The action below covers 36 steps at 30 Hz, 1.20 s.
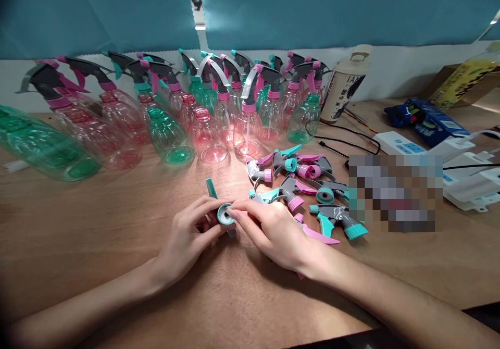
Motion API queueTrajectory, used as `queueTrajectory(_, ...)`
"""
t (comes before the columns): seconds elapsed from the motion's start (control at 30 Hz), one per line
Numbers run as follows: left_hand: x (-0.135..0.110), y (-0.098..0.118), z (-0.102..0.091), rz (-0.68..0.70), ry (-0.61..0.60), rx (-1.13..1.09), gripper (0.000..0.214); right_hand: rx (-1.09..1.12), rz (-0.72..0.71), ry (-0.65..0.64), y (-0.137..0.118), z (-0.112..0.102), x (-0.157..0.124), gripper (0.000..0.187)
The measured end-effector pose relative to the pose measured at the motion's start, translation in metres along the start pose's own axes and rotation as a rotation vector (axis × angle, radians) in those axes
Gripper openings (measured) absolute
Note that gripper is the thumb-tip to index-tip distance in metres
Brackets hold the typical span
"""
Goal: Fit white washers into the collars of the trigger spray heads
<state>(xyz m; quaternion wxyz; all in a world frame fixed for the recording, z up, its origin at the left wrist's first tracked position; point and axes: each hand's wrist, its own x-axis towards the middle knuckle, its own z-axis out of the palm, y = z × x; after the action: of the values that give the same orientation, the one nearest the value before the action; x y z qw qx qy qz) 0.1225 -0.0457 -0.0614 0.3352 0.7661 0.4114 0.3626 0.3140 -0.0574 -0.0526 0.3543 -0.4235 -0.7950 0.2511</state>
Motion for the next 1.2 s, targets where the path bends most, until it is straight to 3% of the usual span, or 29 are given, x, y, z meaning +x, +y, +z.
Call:
queueTrajectory(0.17, -0.0026, -0.0022, -0.0005, 0.06, 0.001, 0.052, 0.025, -0.024, -0.082, 0.082, 0.0054, 0.0037, -0.0033, 0.017)
queueTrajectory(0.33, -0.0023, -0.0018, -0.001, 0.059, -0.013, 0.065, 0.025, -0.02, -0.095, 0.077, 0.006, 0.0029, -0.0031, 0.017)
queueTrajectory(0.67, -0.0032, -0.0052, -0.0001, 0.1, -0.073, 0.085, 0.028, -0.03, -0.114, 0.005, 0.0067, 0.0018, -0.0031, 0.02)
queueTrajectory(0.93, -0.0042, -0.0064, 0.0011, 0.129, -0.132, 0.072, 0.026, -0.158, -0.118, -0.156, 0.0011, -0.0018, -0.0056, 0.03)
queueTrajectory(1.2, -0.0028, -0.0034, 0.0008, 0.119, -0.165, 0.068, 0.032, -0.339, -0.265, -0.179, 0.0016, -0.0008, -0.0031, 0.014)
